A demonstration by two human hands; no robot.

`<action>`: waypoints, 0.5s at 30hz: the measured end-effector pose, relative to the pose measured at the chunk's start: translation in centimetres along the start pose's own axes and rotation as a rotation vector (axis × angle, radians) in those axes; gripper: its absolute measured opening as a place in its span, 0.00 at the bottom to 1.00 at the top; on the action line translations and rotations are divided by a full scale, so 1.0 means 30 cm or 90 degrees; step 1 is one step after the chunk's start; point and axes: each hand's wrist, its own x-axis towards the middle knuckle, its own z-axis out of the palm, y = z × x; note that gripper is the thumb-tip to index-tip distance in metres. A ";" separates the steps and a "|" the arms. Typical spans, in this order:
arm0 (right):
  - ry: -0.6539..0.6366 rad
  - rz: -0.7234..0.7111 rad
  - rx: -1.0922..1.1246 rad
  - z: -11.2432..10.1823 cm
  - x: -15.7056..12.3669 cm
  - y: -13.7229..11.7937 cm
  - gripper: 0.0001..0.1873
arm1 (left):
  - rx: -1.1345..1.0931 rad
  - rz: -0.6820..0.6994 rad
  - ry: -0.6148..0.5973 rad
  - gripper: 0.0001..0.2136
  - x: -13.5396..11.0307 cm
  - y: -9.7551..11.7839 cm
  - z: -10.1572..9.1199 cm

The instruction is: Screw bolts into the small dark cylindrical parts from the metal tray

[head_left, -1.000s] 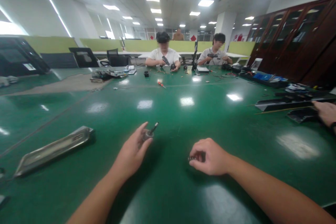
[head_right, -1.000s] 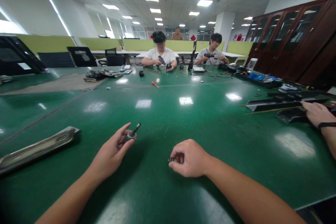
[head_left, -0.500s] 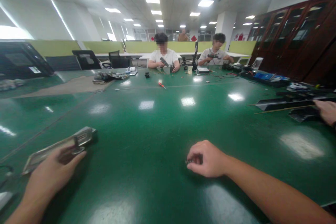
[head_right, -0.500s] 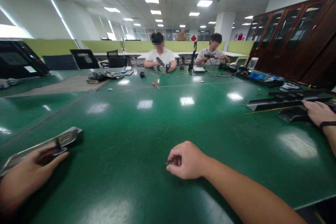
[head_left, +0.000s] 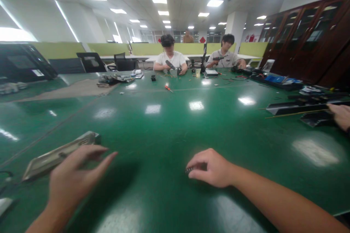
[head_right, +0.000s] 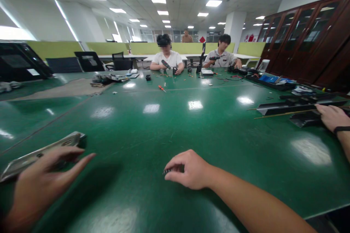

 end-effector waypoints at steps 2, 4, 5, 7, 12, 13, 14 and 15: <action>-0.038 0.067 0.126 0.004 0.001 0.007 0.15 | -0.094 0.154 -0.104 0.12 -0.004 0.165 0.093; -0.094 0.120 0.243 0.005 0.003 0.017 0.18 | -0.204 0.253 -0.209 0.17 -0.003 0.316 0.177; -0.118 0.132 0.291 0.004 0.004 0.021 0.18 | -0.261 0.298 -0.251 0.19 -0.001 0.381 0.212; -0.130 0.131 0.355 -0.001 0.007 0.027 0.17 | -0.379 0.368 -0.299 0.18 0.007 0.484 0.264; -0.059 0.122 0.447 -0.017 0.011 0.032 0.17 | -0.538 0.364 -0.284 0.14 0.027 0.591 0.314; -0.054 0.128 0.460 -0.018 0.011 0.035 0.19 | -0.547 0.342 -0.273 0.13 0.029 0.584 0.308; -0.055 0.136 0.469 -0.019 0.011 0.038 0.21 | -0.539 0.310 -0.252 0.11 0.033 0.565 0.294; -0.062 0.146 0.470 -0.018 0.012 0.042 0.24 | -0.506 0.267 -0.214 0.10 0.038 0.535 0.273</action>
